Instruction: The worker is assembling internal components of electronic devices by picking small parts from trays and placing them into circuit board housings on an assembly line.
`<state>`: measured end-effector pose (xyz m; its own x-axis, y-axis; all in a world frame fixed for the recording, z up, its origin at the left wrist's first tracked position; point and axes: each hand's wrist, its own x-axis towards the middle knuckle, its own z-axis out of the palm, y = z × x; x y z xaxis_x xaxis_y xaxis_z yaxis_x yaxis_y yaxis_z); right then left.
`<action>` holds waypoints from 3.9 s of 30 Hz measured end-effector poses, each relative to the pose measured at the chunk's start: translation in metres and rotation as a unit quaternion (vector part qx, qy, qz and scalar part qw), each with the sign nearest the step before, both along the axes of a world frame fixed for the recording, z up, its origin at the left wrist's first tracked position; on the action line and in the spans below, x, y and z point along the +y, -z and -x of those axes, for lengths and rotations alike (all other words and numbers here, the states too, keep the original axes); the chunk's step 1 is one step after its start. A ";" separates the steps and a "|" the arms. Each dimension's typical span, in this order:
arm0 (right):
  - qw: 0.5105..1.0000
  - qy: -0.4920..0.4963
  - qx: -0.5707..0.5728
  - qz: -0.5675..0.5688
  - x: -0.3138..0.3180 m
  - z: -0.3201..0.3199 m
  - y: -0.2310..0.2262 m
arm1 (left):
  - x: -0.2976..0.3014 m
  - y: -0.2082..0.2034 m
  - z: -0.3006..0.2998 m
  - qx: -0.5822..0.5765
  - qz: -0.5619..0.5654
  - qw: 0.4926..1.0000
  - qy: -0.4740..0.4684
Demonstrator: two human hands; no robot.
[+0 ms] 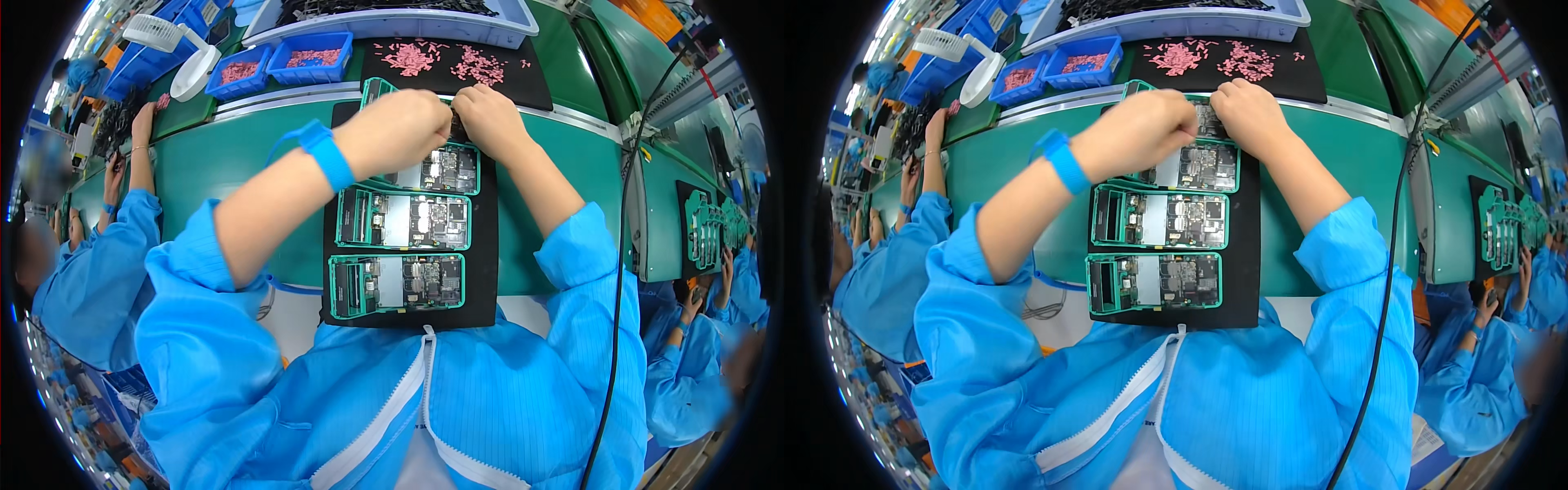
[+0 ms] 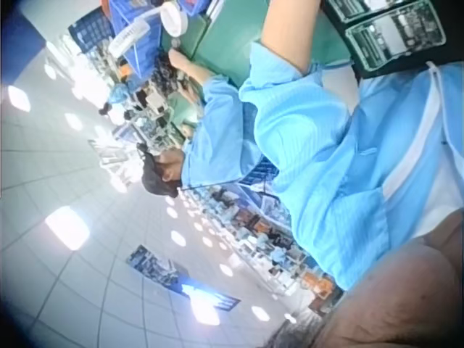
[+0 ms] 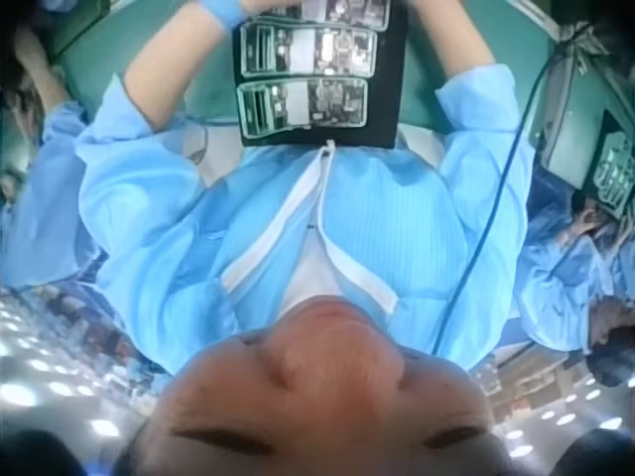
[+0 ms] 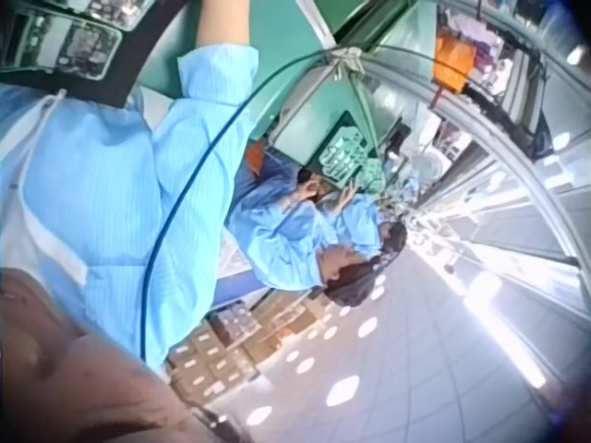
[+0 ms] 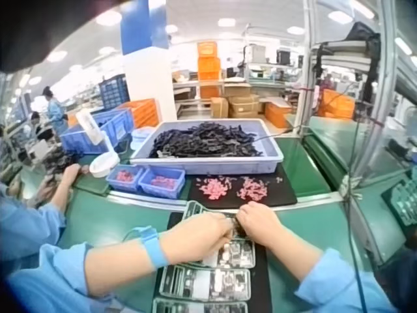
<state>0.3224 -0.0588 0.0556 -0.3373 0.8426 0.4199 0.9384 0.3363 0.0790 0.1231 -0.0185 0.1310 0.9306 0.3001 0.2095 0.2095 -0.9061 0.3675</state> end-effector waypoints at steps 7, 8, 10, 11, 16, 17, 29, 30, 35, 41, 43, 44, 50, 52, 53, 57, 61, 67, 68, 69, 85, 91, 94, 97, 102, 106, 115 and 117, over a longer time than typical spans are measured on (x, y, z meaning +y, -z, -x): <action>0.995 -0.003 0.092 -0.024 -0.008 -0.010 0.004 | 0.003 0.038 -0.029 0.025 -0.016 0.999 -0.017; 0.994 0.000 0.108 -0.023 -0.008 -0.010 0.007 | 0.004 0.042 -0.032 0.036 -0.025 0.999 -0.024; 0.988 -0.004 0.153 -0.031 -0.009 -0.012 0.015 | 0.004 0.045 -0.034 0.031 -0.047 0.998 -0.001; 0.988 -0.001 0.154 -0.032 -0.009 -0.012 0.017 | 0.003 0.045 -0.036 0.044 -0.046 0.998 -0.007; 0.959 0.008 0.263 -0.109 -0.011 -0.012 0.026 | 0.001 0.036 -0.046 0.084 -0.181 0.979 0.024; 0.957 0.009 0.266 -0.116 -0.011 -0.012 0.027 | 0.003 0.035 -0.048 0.102 -0.204 0.972 0.047; 0.949 0.016 0.292 -0.118 -0.007 -0.015 0.024 | -0.026 0.037 -0.048 0.064 -0.323 0.944 0.018; 0.949 0.014 0.292 -0.120 -0.005 -0.013 0.023 | -0.028 0.037 -0.045 0.070 -0.311 0.948 0.010; 0.895 0.108 0.430 -0.048 0.007 -0.014 0.017 | -0.030 0.036 -0.030 0.091 -0.141 0.986 -0.018; 0.953 0.183 0.240 0.019 0.059 -0.038 0.015 | -0.005 0.000 0.004 0.089 0.055 0.994 0.024; 0.958 0.162 0.232 0.041 0.064 -0.036 0.011 | -0.002 -0.036 0.026 0.083 0.068 0.994 0.001; 0.970 0.137 0.197 0.023 0.069 -0.040 0.011 | 0.001 -0.059 0.034 0.084 0.076 0.994 -0.010; 0.996 0.085 0.030 0.005 0.078 -0.056 -0.003 | 0.048 -0.128 0.040 0.017 0.021 0.997 -0.078; 0.998 0.061 0.008 0.015 0.084 -0.048 -0.007 | 0.076 -0.113 0.019 0.036 0.016 0.996 -0.075; 0.998 0.063 0.008 0.024 0.082 -0.048 -0.004 | 0.089 -0.097 0.002 0.038 0.010 0.997 -0.061; 0.996 0.078 0.021 0.023 0.071 -0.042 0.005 | 0.145 -0.008 -0.062 0.071 -0.030 0.997 -0.006; 0.987 0.102 0.116 0.032 0.033 -0.041 0.006 | 0.159 0.046 -0.099 0.109 0.022 0.991 -0.068; 0.946 0.131 0.282 0.093 -0.023 -0.024 0.003 | 0.166 0.045 -0.113 0.150 -0.018 0.987 -0.062; 0.938 0.134 0.306 0.088 -0.026 -0.021 0.006 | 0.163 0.040 -0.117 0.157 -0.019 0.986 -0.057; 0.935 0.138 0.314 0.087 -0.027 -0.023 0.006 | 0.159 0.036 -0.122 0.177 0.008 0.981 -0.081; 0.930 0.092 0.342 0.097 -0.032 -0.033 0.002 | 0.166 0.039 -0.140 0.213 -0.056 0.971 -0.095; 0.941 0.073 0.318 0.089 -0.029 -0.038 -0.004 | 0.161 0.031 -0.138 0.190 -0.023 0.974 -0.123; 0.939 0.076 0.321 0.096 -0.032 -0.038 -0.004 | 0.166 0.040 -0.136 0.181 0.030 0.972 -0.145; 0.931 0.102 0.333 0.106 -0.041 -0.043 -0.002 | 0.162 0.044 -0.147 0.159 0.029 0.983 -0.087; 0.946 0.141 0.285 0.067 -0.051 -0.069 0.010 | 0.152 0.048 -0.204 0.200 -0.067 0.976 -0.047; 0.962 0.122 0.236 0.063 -0.043 -0.072 0.011 | 0.166 0.049 -0.198 0.175 -0.028 0.984 -0.025; 0.964 0.095 0.237 0.075 -0.026 -0.064 0.019 | 0.129 0.006 -0.160 0.088 -0.014 0.994 -0.066; 0.963 0.075 0.247 0.073 -0.029 -0.057 0.018 | 0.110 -0.013 -0.139 0.071 0.043 0.994 -0.076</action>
